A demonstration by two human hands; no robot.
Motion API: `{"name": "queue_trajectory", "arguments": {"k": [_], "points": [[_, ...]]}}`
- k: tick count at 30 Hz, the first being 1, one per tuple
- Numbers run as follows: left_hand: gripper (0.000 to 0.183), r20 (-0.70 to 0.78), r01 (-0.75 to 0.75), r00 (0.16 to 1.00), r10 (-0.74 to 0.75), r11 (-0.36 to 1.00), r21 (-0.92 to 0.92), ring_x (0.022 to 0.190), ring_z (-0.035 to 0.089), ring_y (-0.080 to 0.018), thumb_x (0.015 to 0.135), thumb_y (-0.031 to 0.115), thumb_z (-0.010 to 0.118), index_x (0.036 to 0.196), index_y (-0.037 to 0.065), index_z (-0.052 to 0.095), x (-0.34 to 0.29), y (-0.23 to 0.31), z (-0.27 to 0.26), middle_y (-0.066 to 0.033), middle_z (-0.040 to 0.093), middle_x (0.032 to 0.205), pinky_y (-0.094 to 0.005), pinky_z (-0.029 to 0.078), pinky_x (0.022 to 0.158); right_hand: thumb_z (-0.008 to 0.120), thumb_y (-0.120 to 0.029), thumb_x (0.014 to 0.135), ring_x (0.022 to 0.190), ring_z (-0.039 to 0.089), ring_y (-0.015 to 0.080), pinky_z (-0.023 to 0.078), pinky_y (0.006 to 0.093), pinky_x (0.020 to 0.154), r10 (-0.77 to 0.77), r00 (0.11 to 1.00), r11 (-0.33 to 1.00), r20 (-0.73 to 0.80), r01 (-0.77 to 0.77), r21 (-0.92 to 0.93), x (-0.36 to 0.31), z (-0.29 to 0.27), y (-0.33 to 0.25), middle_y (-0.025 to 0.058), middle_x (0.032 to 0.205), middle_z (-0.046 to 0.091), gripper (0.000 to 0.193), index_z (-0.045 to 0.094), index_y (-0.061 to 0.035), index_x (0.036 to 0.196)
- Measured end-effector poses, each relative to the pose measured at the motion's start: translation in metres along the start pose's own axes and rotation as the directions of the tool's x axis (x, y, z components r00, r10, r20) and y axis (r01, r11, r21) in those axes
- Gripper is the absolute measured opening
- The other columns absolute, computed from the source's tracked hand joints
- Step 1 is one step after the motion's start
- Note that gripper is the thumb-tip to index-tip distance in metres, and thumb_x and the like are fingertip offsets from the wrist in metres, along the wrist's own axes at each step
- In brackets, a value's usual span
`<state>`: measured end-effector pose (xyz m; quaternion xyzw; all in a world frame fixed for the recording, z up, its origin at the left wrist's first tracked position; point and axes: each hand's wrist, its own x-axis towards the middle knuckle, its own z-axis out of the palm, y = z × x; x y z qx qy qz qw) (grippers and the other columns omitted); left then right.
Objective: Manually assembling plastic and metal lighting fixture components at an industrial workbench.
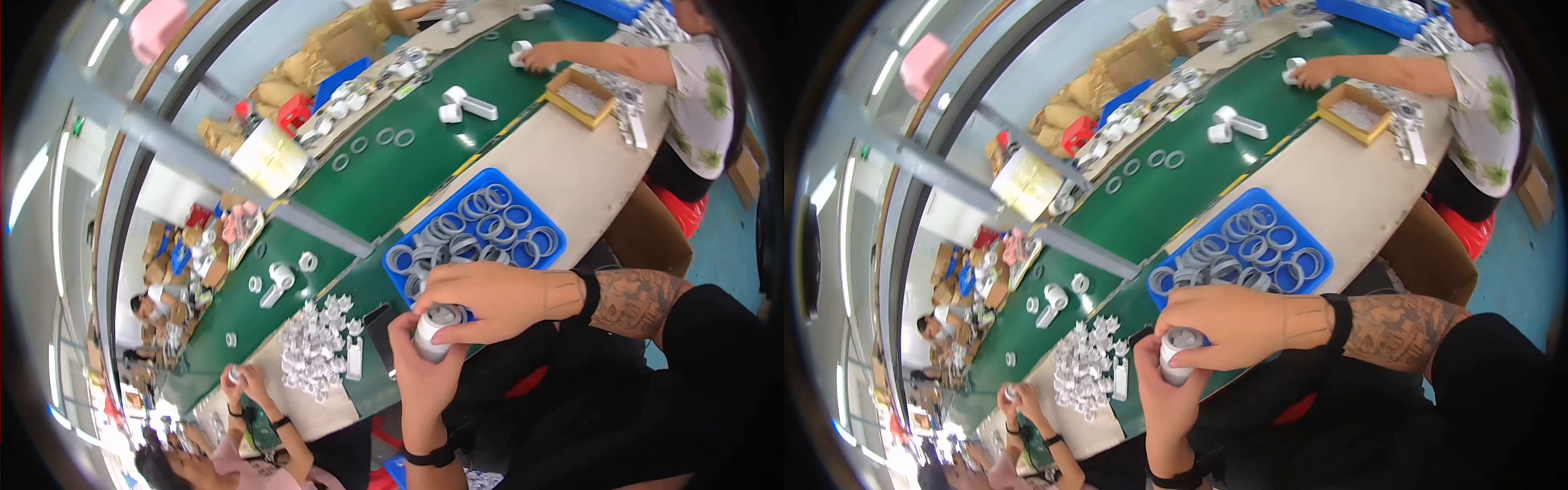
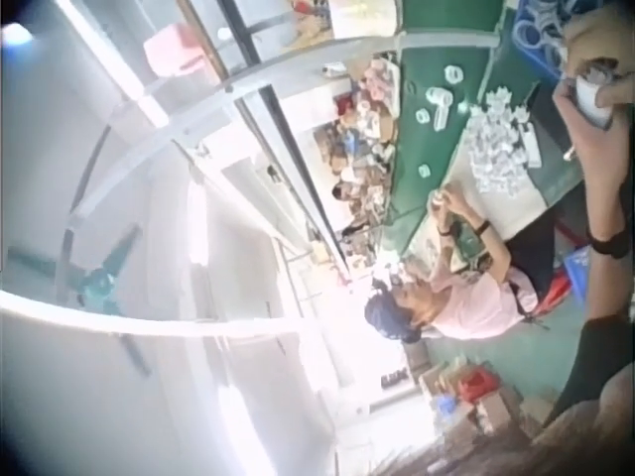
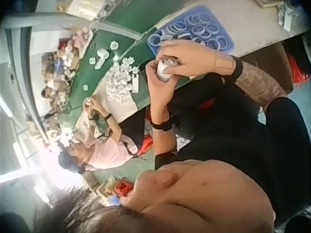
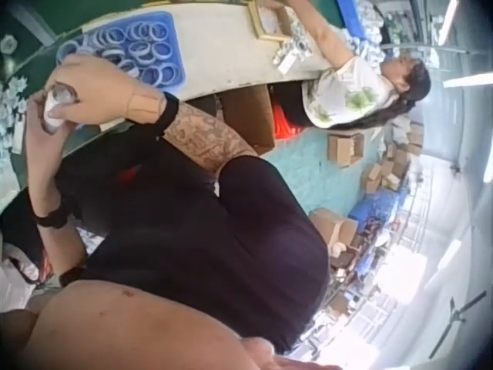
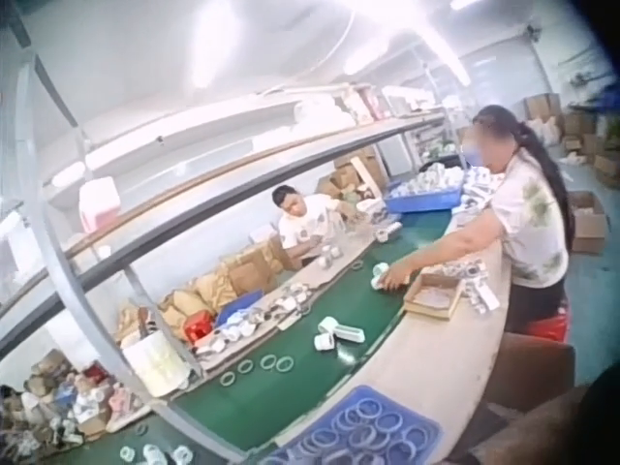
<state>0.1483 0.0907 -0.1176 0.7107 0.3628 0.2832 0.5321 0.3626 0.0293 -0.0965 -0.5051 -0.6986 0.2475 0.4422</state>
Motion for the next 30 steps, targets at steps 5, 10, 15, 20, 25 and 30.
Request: {"name": "queue_trajectory", "arguments": {"k": [5,10,15,20,25,30], "points": [[0.064,0.032,-0.128,0.992,0.124,0.953,0.275,0.119,0.067,-0.0393,0.081,0.015,0.095,0.135,-0.003,0.066,0.005,0.020,-0.022,-0.0201,0.063,0.131,-0.0470,0.057,0.102,0.084,-0.026,0.099,0.111,0.071,0.0391,0.059,0.0454,0.094,-0.044,0.999,0.999,-0.021,0.044,-0.003,0.010,0.004,-0.023,0.0157,0.121,0.069,0.040,0.072,-0.0050,0.131],[0.055,0.015,-0.175,0.984,0.179,0.934,0.311,0.115,0.068,-0.0333,0.081,0.017,0.095,0.127,-0.002,0.071,-0.003,0.038,-0.027,-0.0165,0.065,0.123,-0.0440,0.056,0.098,0.079,-0.026,0.103,0.112,0.071,0.0383,0.058,0.0463,0.097,-0.041,0.998,0.999,-0.043,0.041,-0.013,0.011,0.006,-0.030,0.0163,0.122,0.070,0.038,0.071,-0.0043,0.133],[0.047,0.051,-0.174,0.985,0.166,0.946,0.273,0.106,0.070,-0.0341,0.083,0.020,0.097,0.120,-0.001,0.075,-0.010,0.028,-0.020,-0.0173,0.069,0.117,-0.0442,0.057,0.091,0.071,-0.031,0.111,0.108,0.070,0.0337,0.057,0.0439,0.095,0.134,0.988,0.989,-0.083,-0.128,0.075,0.001,0.024,-0.027,0.0163,0.116,0.069,0.035,0.070,-0.0024,0.131],[0.047,0.056,-0.207,0.978,0.199,0.937,0.283,0.104,0.071,-0.0343,0.082,0.017,0.097,0.118,-0.002,0.075,-0.011,0.036,-0.021,-0.0169,0.072,0.112,-0.0458,0.058,0.090,0.070,-0.028,0.111,0.103,0.070,0.0317,0.056,0.0439,0.093,0.165,0.972,0.986,-0.170,-0.157,0.059,-0.006,0.030,-0.037,0.0140,0.110,0.070,0.033,0.071,-0.0008,0.130],[0.051,0.051,-0.202,0.979,0.197,0.909,0.365,0.111,0.073,-0.0421,0.084,0.023,0.095,0.122,-0.003,0.073,-0.012,0.040,-0.016,-0.0219,0.071,0.119,-0.0494,0.062,0.091,0.071,-0.033,0.110,0.098,0.072,0.0311,0.058,0.0431,0.086,0.271,0.942,0.961,-0.199,-0.275,0.005,-0.003,0.026,-0.047,0.0140,0.108,0.071,0.032,0.072,-0.0040,0.123],[0.052,-0.081,-0.273,0.934,0.349,0.840,0.470,0.116,0.068,-0.0465,0.086,0.015,0.088,0.131,0.001,0.065,0.000,0.034,0.001,-0.0213,0.068,0.126,-0.0524,0.060,0.091,0.073,-0.029,0.108,0.088,0.073,0.0350,0.058,0.0441,0.076,0.208,0.945,0.937,-0.252,-0.267,-0.226,0.030,0.037,-0.055,0.0141,0.103,0.071,0.023,0.071,-0.0067,0.109]]}}
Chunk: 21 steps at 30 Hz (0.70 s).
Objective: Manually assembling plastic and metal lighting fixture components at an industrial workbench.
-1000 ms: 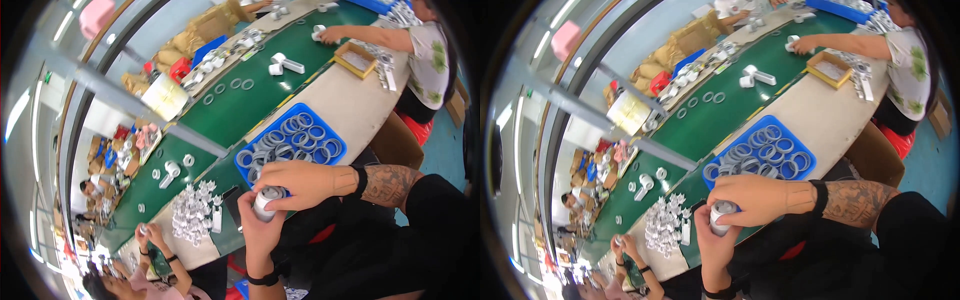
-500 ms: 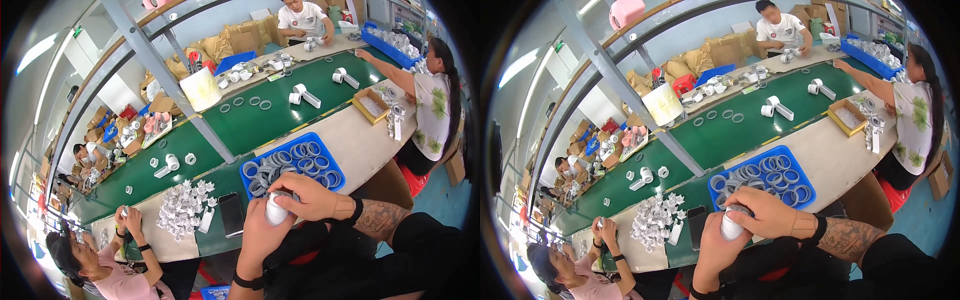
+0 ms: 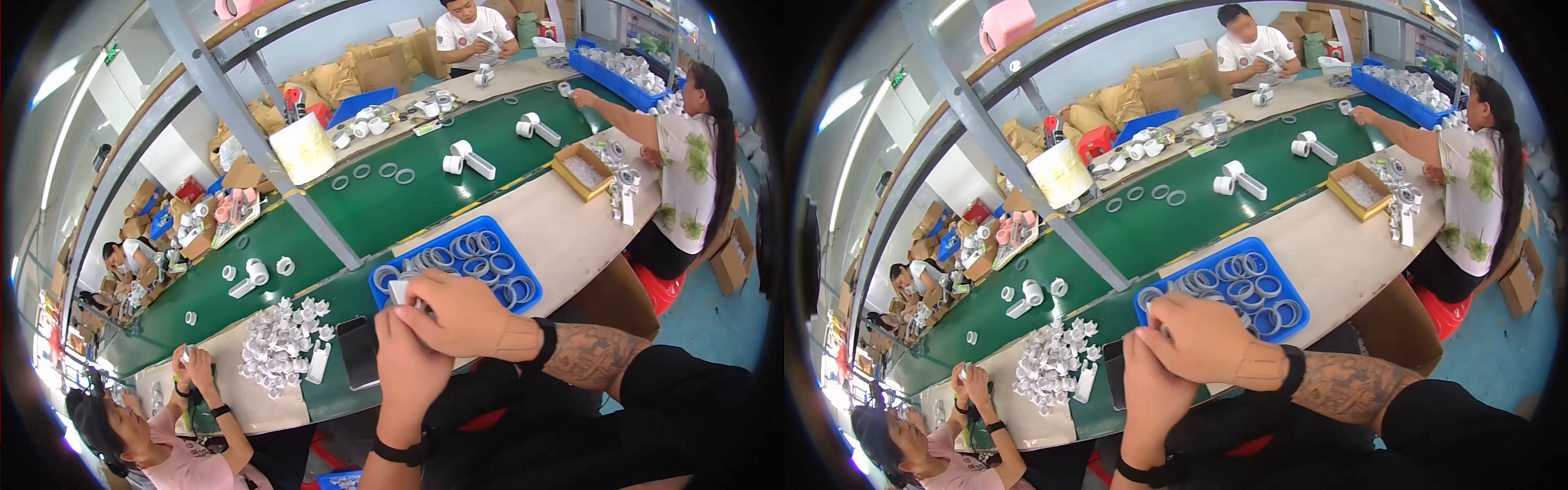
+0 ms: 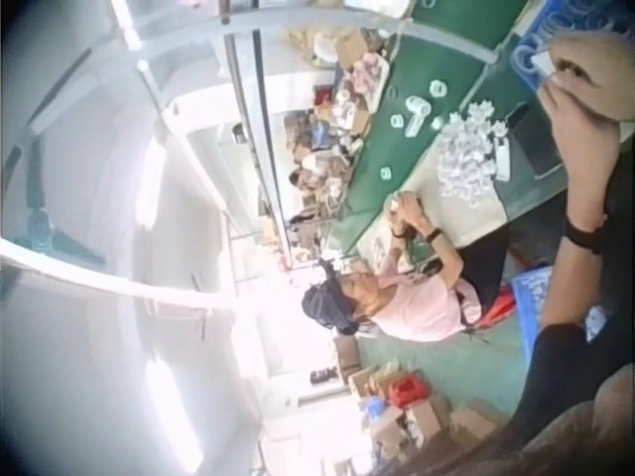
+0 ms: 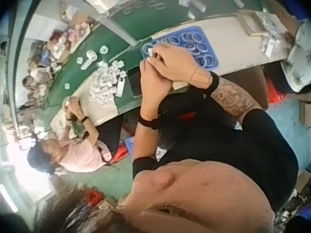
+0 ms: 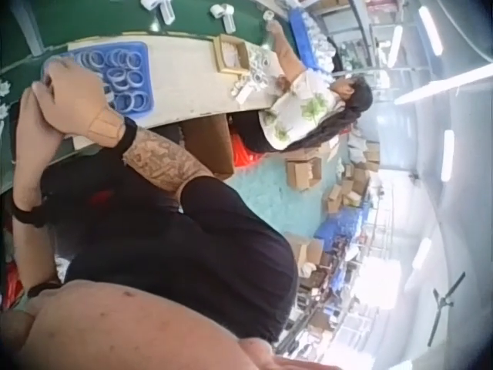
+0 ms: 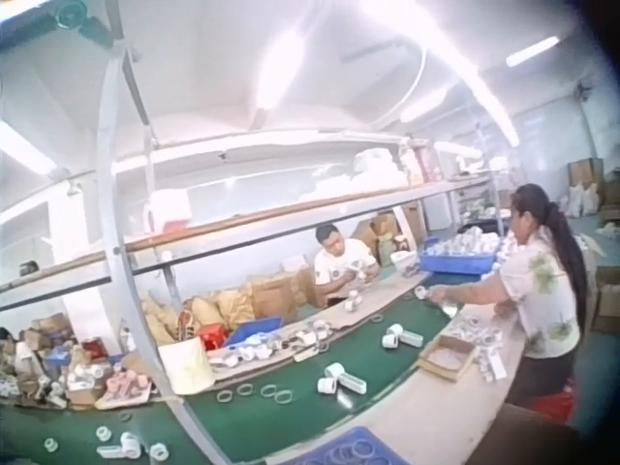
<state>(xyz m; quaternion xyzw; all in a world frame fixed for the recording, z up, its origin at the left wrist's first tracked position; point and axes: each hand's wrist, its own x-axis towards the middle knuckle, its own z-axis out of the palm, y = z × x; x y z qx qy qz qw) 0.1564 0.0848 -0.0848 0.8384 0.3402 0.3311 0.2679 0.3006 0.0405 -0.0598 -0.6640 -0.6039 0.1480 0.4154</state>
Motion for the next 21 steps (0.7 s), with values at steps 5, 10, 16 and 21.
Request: {"name": "queue_trajectory", "arguments": {"k": [5,10,16,21], "points": [[0.045,0.042,-0.127,0.991,0.129,0.991,-0.042,0.128,0.058,-0.0431,0.092,0.009,0.082,0.133,-0.002,0.068,0.025,-0.012,0.000,-0.0149,0.069,0.137,-0.0498,0.054,0.108,0.076,-0.022,0.103,0.082,0.073,0.0371,0.057,0.0469,0.068,-0.292,0.935,0.956,-0.201,0.283,-0.074,0.014,0.001,0.004,0.0126,0.098,0.070,0.017,0.068,-0.0068,0.104],[0.044,0.000,-0.109,0.994,0.109,0.994,0.014,0.132,0.058,-0.0426,0.093,0.017,0.082,0.134,0.004,0.075,0.036,-0.038,0.023,-0.0121,0.079,0.127,-0.0494,0.056,0.105,0.073,-0.034,0.105,0.083,0.074,0.0383,0.058,0.0486,0.069,-0.179,0.968,0.968,-0.175,0.141,-0.209,0.023,0.008,0.000,0.0133,0.099,0.071,0.029,0.067,-0.0057,0.106],[0.045,0.000,-0.140,0.990,0.143,0.970,0.201,0.126,0.056,-0.0455,0.086,0.019,0.085,0.129,0.008,0.078,0.047,-0.051,0.042,-0.0113,0.078,0.126,-0.0513,0.053,0.105,0.067,-0.042,0.107,0.087,0.074,0.0406,0.059,0.0537,0.072,0.049,0.996,0.975,-0.071,-0.063,-0.212,0.055,0.030,0.035,0.0160,0.097,0.073,0.037,0.070,-0.0055,0.101],[0.042,-0.052,-0.020,0.998,0.033,0.974,0.227,0.121,0.060,-0.0447,0.087,0.019,0.084,0.127,0.009,0.078,0.049,-0.061,0.045,-0.0149,0.080,0.114,-0.0500,0.054,0.103,0.063,-0.043,0.107,0.079,0.076,0.0420,0.059,0.0551,0.070,0.027,0.987,0.931,-0.161,-0.083,-0.356,0.056,0.038,0.029,0.0197,0.087,0.077,0.041,0.075,-0.0062,0.093]]}}
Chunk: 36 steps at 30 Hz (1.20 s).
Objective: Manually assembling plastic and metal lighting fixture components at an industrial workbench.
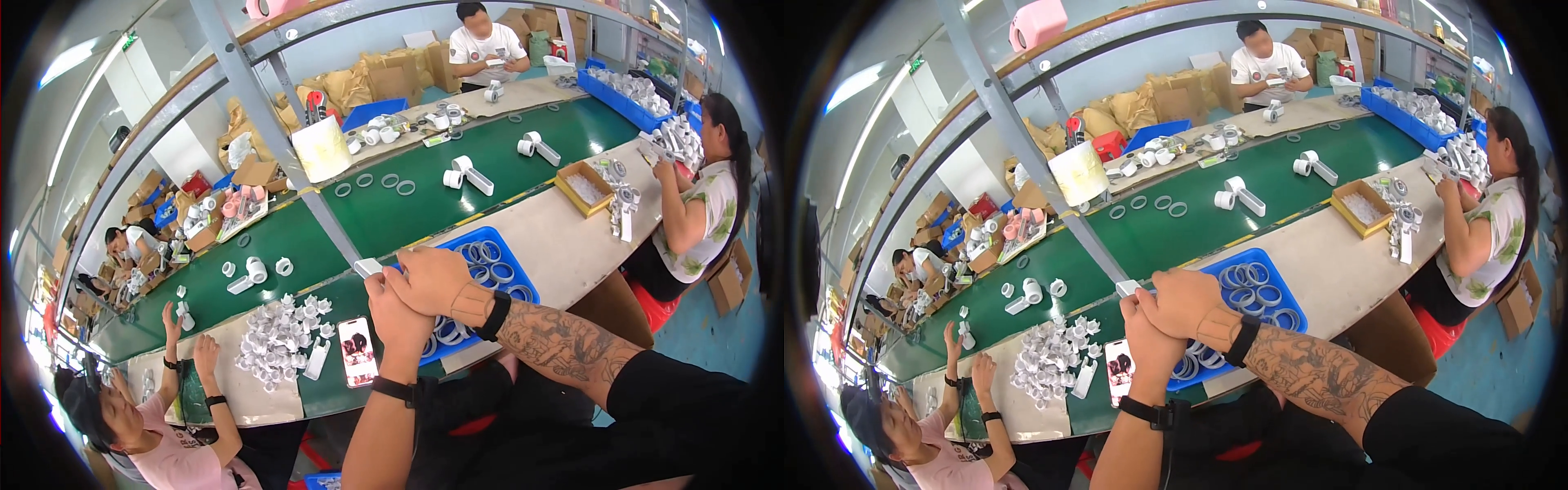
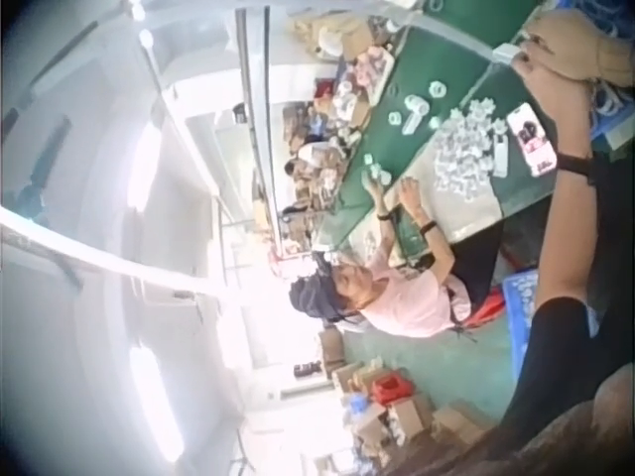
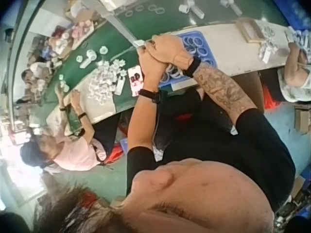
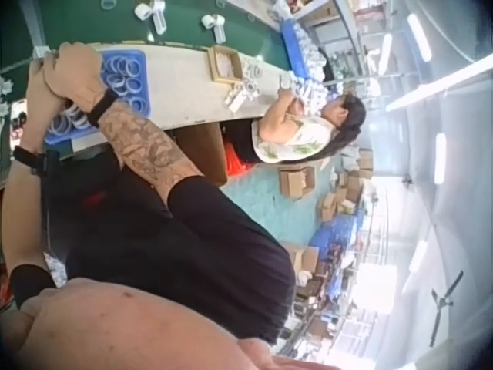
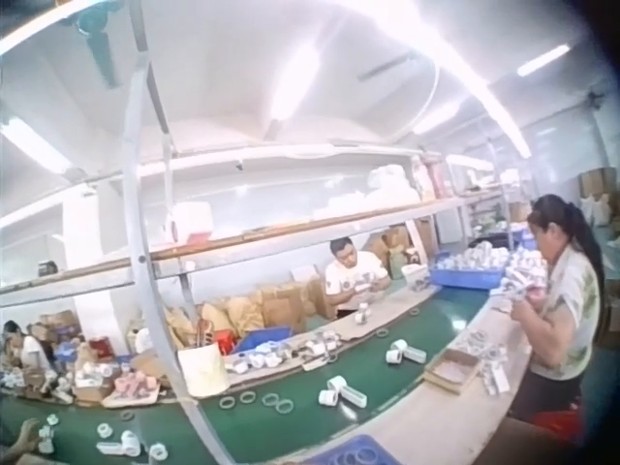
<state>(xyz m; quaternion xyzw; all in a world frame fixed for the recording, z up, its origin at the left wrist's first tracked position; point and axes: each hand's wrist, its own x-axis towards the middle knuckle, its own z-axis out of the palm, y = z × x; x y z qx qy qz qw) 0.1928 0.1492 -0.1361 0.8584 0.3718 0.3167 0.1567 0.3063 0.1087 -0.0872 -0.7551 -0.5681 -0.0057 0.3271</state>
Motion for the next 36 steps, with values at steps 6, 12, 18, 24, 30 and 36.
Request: {"name": "queue_trajectory", "arguments": {"k": [6,12,18,24,30,36], "points": [[0.041,-0.113,-0.197,0.974,0.195,0.980,-0.007,0.117,0.064,-0.0431,0.084,0.019,0.086,0.121,0.002,0.077,0.003,-0.002,0.002,-0.0156,0.079,0.108,-0.0493,0.056,0.099,0.060,-0.039,0.107,0.076,0.076,0.0422,0.060,0.0557,0.068,-0.148,0.989,0.989,-0.006,0.148,-0.016,0.003,-0.001,0.006,0.0192,0.082,0.077,0.041,0.076,-0.0078,0.086],[0.040,-0.083,-0.102,0.993,0.090,0.983,-0.151,0.105,0.069,-0.0444,0.081,0.023,0.088,0.113,0.002,0.076,-0.041,0.026,-0.013,-0.0164,0.076,0.107,-0.0514,0.059,0.087,0.061,-0.037,0.106,0.071,0.074,0.0405,0.059,0.0542,0.064,-0.256,0.955,0.964,0.150,0.264,-0.038,-0.040,-0.039,0.008,0.0169,0.079,0.075,0.037,0.074,-0.0087,0.085],[0.038,0.057,-0.076,0.995,0.080,0.994,-0.074,0.100,0.072,-0.0417,0.083,0.021,0.084,0.115,0.002,0.074,-0.067,0.047,-0.050,-0.0148,0.075,0.111,-0.0494,0.059,0.089,0.063,-0.034,0.106,0.062,0.071,0.0377,0.055,0.0509,0.055,-0.336,0.929,0.942,0.153,0.328,0.073,-0.070,-0.046,0.006,0.0145,0.072,0.071,0.036,0.074,-0.0080,0.083],[0.046,0.447,-0.006,0.889,0.102,0.978,-0.210,0.102,0.074,-0.0362,0.078,0.020,0.094,0.116,0.002,0.075,-0.096,0.030,-0.108,-0.0145,0.075,0.114,-0.0444,0.060,0.094,0.060,-0.035,0.112,0.079,0.072,0.0390,0.057,0.0504,0.066,-0.572,0.713,0.802,0.405,0.385,0.456,-0.073,-0.081,0.006,0.0121,0.091,0.073,0.028,0.070,-0.0134,0.098],[0.059,0.294,0.218,0.949,-0.115,0.912,-0.348,0.108,0.074,-0.0324,0.070,0.016,0.107,0.115,0.003,0.071,-0.108,0.002,-0.154,-0.0141,0.074,0.122,-0.0449,0.060,0.096,0.069,-0.024,0.103,0.096,0.077,0.0389,0.061,0.0461,0.087,-0.140,0.966,0.846,0.218,0.002,0.533,-0.092,-0.074,0.106,0.0147,0.104,0.076,0.023,0.074,-0.0080,0.118],[0.074,0.334,0.552,0.827,-0.452,0.539,-0.636,0.113,0.070,-0.0183,0.082,0.011,0.088,0.150,-0.002,0.060,-0.040,-0.133,-0.136,-0.0088,0.072,0.125,-0.0363,0.060,0.097,0.067,-0.026,0.109,0.084,0.071,0.0329,0.056,0.0459,0.080,0.579,0.798,0.799,-0.166,-0.515,0.311,-0.137,-0.045,0.271,0.0174,0.096,0.070,0.027,0.065,-0.0066,0.128]]}}
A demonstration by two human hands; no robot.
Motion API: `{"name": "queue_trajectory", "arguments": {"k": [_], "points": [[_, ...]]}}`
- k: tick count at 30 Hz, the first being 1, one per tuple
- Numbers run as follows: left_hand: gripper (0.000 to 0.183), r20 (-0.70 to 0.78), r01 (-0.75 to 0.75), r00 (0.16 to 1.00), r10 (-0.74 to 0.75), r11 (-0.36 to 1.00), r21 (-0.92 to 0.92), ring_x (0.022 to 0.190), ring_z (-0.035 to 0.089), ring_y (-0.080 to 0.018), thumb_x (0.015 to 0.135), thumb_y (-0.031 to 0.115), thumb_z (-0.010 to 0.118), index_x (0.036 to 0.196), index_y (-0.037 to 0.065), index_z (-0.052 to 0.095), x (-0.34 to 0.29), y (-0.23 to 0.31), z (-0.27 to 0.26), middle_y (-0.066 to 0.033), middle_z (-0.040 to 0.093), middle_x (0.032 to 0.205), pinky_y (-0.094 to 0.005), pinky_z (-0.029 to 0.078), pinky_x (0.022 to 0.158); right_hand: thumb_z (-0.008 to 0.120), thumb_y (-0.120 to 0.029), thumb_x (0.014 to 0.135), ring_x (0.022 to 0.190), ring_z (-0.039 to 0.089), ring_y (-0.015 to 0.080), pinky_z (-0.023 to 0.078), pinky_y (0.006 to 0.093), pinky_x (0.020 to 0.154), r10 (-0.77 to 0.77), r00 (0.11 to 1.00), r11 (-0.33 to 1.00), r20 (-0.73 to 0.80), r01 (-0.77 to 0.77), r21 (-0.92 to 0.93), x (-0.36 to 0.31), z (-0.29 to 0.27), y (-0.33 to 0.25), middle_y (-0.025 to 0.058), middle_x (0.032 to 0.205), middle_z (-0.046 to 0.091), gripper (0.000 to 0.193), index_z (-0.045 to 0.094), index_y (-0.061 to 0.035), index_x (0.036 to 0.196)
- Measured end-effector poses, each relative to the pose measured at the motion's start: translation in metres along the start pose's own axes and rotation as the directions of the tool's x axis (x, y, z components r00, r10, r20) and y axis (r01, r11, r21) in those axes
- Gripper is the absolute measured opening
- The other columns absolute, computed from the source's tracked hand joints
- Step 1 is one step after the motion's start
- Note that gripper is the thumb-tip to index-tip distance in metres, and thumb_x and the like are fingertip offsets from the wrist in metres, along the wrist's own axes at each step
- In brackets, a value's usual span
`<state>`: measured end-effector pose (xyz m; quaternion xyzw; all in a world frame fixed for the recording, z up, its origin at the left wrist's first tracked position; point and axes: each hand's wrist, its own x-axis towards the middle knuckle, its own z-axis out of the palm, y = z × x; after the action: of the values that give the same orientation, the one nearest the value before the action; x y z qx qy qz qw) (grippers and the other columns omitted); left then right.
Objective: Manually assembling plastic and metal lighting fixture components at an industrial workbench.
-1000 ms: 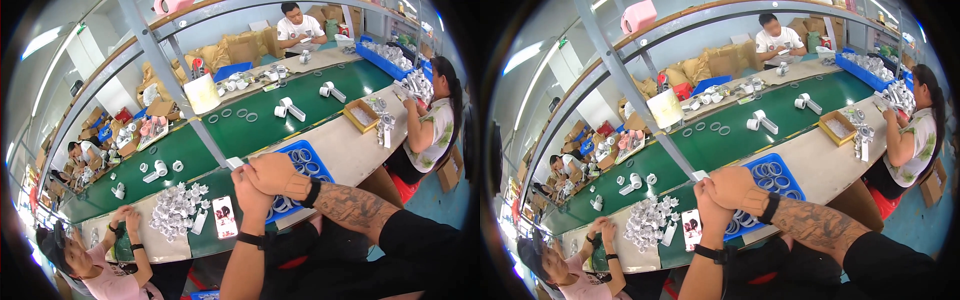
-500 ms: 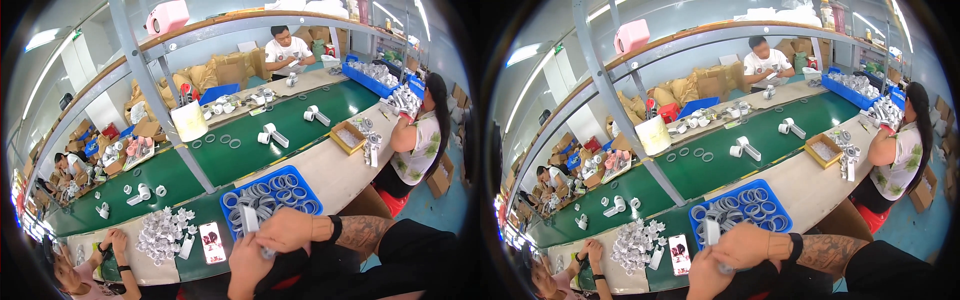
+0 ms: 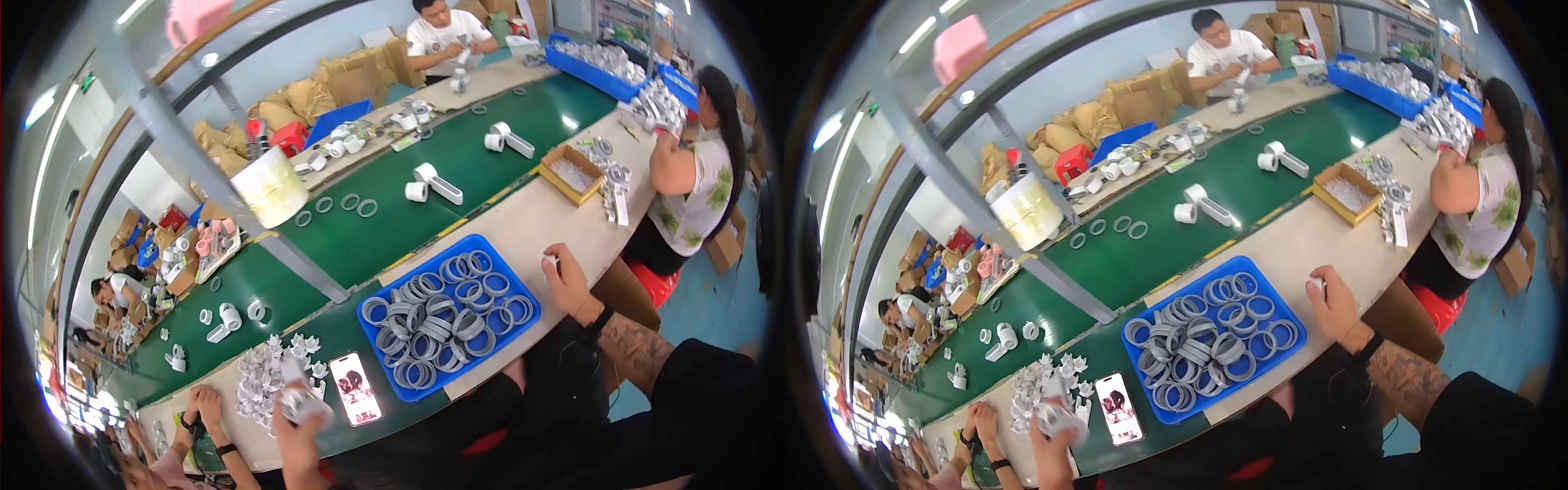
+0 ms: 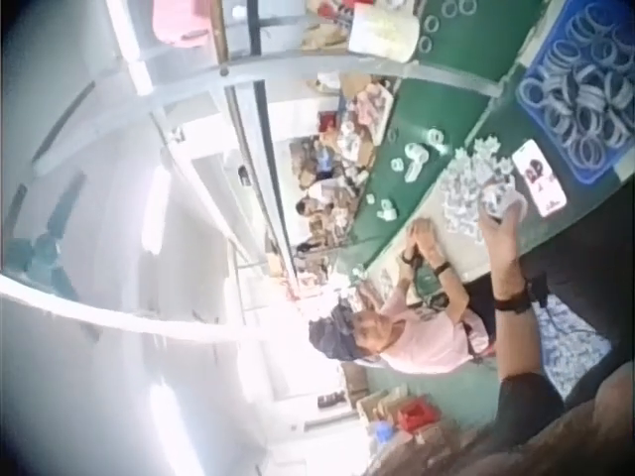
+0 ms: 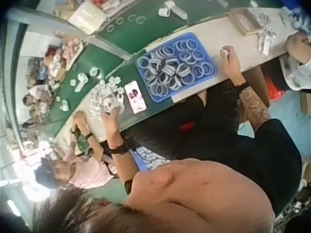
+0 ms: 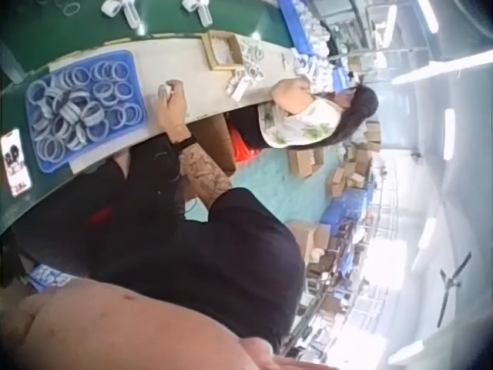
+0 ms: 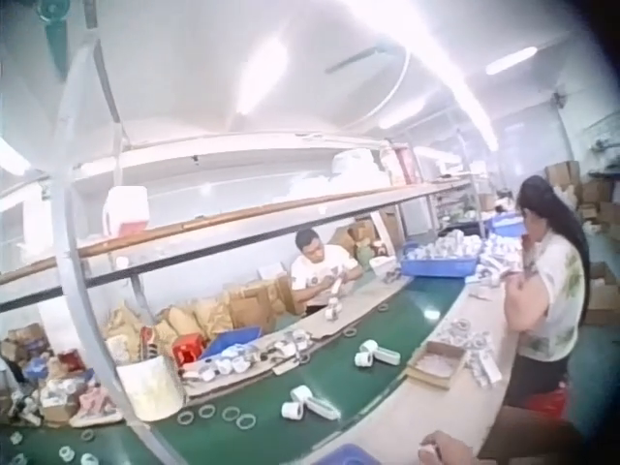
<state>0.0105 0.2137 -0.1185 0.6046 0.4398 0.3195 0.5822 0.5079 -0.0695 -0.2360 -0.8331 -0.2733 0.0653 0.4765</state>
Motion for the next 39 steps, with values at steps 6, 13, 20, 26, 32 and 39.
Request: {"name": "queue_trajectory", "arguments": {"k": [6,13,20,26,32,39], "points": [[0.073,0.153,-0.251,0.963,0.221,0.531,0.809,0.123,0.068,-0.0356,0.080,0.017,0.096,0.142,-0.004,0.064,0.181,-0.038,0.001,-0.0192,0.068,0.135,-0.0442,0.052,0.113,0.070,-0.035,0.108,0.096,0.073,0.0452,0.057,0.0540,0.085,-0.107,0.994,0.973,-0.038,0.096,-0.212,0.020,0.010,0.053,0.0214,0.109,0.073,0.034,0.064,-0.0086,0.129],[0.074,0.281,-0.396,0.869,0.407,0.232,0.889,0.138,0.060,-0.0418,0.078,0.016,0.099,0.142,-0.006,0.068,0.312,-0.095,0.076,-0.0247,0.056,0.153,-0.0500,0.051,0.117,0.070,-0.037,0.107,0.093,0.071,0.0423,0.057,0.0523,0.080,-0.187,0.982,0.936,-0.029,0.169,-0.308,0.037,-0.012,0.092,0.0184,0.108,0.067,0.033,0.062,-0.0083,0.122],[0.060,0.254,-0.414,0.877,0.407,0.377,0.829,0.114,0.074,-0.0374,0.085,0.015,0.095,0.136,-0.007,0.072,0.381,-0.166,0.060,-0.0253,0.077,0.127,-0.0474,0.056,0.106,0.072,-0.035,0.105,0.088,0.069,0.0393,0.056,0.0497,0.077,-0.243,0.970,0.900,0.017,0.232,-0.368,0.044,-0.007,0.096,0.0152,0.111,0.062,0.032,0.062,-0.0096,0.121],[0.080,0.038,-0.248,0.907,0.419,0.461,0.852,0.123,0.071,-0.0394,0.089,0.018,0.093,0.157,-0.003,0.057,0.358,-0.167,0.051,-0.0248,0.072,0.138,-0.0480,0.056,0.106,0.074,-0.034,0.101,0.091,0.070,0.0403,0.057,0.0526,0.077,-0.225,0.974,0.898,0.037,0.222,-0.380,0.043,-0.002,0.090,0.0163,0.107,0.062,0.033,0.060,-0.0099,0.118],[0.082,-0.330,-0.056,0.861,0.388,0.717,0.695,0.114,0.068,-0.0398,0.095,0.025,0.090,0.164,0.005,0.052,0.259,-0.102,0.068,-0.0244,0.066,0.140,-0.0501,0.056,0.101,0.073,-0.036,0.103,0.093,0.072,0.0412,0.058,0.0522,0.080,-0.199,0.979,0.905,0.033,0.197,-0.378,0.036,-0.006,0.070,0.0165,0.110,0.065,0.033,0.061,-0.0103,0.120],[0.043,-0.330,-0.147,0.795,0.510,0.688,0.711,0.110,0.063,-0.0293,0.099,0.011,0.081,0.136,-0.002,0.063,0.059,-0.118,0.071,-0.0157,0.067,0.129,-0.0455,0.050,0.100,0.076,-0.038,0.105,0.092,0.075,0.0400,0.060,0.0502,0.081,-0.193,0.979,0.957,-0.064,0.174,-0.231,0.016,0.012,0.056,0.0193,0.113,0.073,0.038,0.066,-0.0091,0.129]]}}
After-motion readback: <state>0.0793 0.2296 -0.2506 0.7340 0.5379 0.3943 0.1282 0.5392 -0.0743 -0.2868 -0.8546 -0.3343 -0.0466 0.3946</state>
